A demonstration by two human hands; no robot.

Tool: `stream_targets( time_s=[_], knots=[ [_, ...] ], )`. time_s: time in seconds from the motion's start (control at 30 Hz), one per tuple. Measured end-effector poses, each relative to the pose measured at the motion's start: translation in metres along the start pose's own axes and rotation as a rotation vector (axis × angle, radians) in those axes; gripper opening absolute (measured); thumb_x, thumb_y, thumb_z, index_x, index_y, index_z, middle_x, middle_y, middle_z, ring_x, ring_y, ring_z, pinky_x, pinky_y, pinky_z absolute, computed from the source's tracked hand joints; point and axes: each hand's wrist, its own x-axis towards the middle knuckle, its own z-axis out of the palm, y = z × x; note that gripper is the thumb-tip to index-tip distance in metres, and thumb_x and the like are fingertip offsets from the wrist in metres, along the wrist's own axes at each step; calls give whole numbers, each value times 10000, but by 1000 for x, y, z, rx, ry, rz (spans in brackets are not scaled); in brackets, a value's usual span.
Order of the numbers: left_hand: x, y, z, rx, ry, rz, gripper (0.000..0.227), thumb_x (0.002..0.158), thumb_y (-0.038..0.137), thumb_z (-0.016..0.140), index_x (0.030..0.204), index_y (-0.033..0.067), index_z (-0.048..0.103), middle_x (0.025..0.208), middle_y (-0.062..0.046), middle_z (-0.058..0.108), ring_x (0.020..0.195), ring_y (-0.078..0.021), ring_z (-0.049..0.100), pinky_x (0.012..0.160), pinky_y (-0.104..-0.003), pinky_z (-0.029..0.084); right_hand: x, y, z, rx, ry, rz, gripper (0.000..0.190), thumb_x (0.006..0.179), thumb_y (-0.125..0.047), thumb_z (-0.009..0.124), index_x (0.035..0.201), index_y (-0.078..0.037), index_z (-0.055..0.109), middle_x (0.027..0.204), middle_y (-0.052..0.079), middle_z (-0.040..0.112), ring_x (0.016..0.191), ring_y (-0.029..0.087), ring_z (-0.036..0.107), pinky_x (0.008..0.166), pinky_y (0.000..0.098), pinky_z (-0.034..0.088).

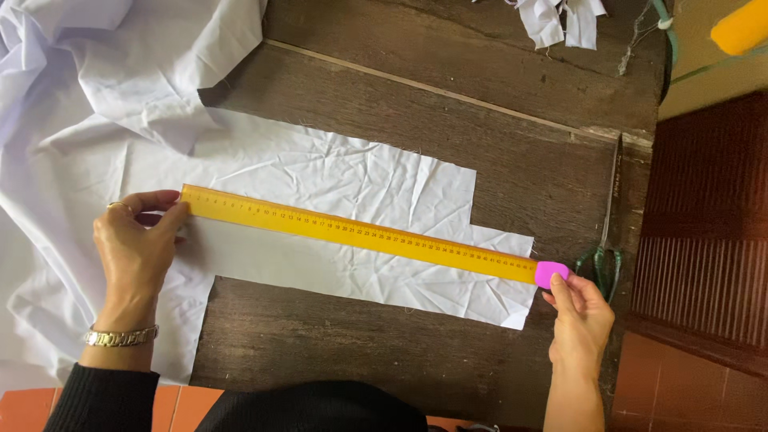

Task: The person measures and marks a white fabric on a wooden table using a yellow ruler and a pink chalk. They draw several straight lines on the fabric and then use green-handled scissors to cut along the marked lines.

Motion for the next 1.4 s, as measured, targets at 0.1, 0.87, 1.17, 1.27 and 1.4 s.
stream_targets(
  time_s=[0.1, 0.87, 1.17, 1.27, 1.4],
  knots=[
    [1, -1, 1, 30, -3, 8, 166, 886, 253, 706, 976, 114, 724, 645, -61, 649, 546, -107, 616, 603, -230, 477, 0, -2, 0, -3, 6, 16, 148, 904, -149, 697, 1002, -53, 642, 996, 56, 665, 892, 96, 623, 754, 223, 560],
    [27, -79, 30, -170, -23, 57, 162, 1039, 144, 673, 1186, 96, 623, 1040, -47, 617, 773, -99, 555, 634, -213, 496, -4, -14, 3, 18, 5, 72, 169, 878, -151, 673, 994, -29, 655, 1001, 92, 698, 939, 129, 646, 796, 268, 566],
    [12, -40, 13, -12, -44, 101, 202, 979, 159, 685, 1158, 64, 688, 894, -62, 639, 657, -137, 594, 576, -248, 432, 3, 7, -3, 118, 19, 12, 145, 862, -140, 708, 952, -56, 631, 969, 77, 688, 887, 114, 651, 758, 254, 576],
    [8, -31, 11, -17, -26, 97, 163, 969, 119, 695, 1110, 38, 694, 791, -119, 644, 644, -137, 612, 628, -229, 478, -1, -4, -1, 80, 5, 47, 160, 860, -153, 708, 957, -44, 640, 974, 76, 684, 907, 127, 649, 789, 260, 571],
    [9, -35, 12, -7, -31, 93, 158, 974, 148, 694, 1110, 68, 702, 806, -86, 643, 653, -115, 594, 619, -228, 463, 0, -3, -3, 128, 12, 65, 137, 860, -138, 712, 938, -54, 635, 961, 64, 675, 890, 124, 644, 781, 258, 570]
  ],
)
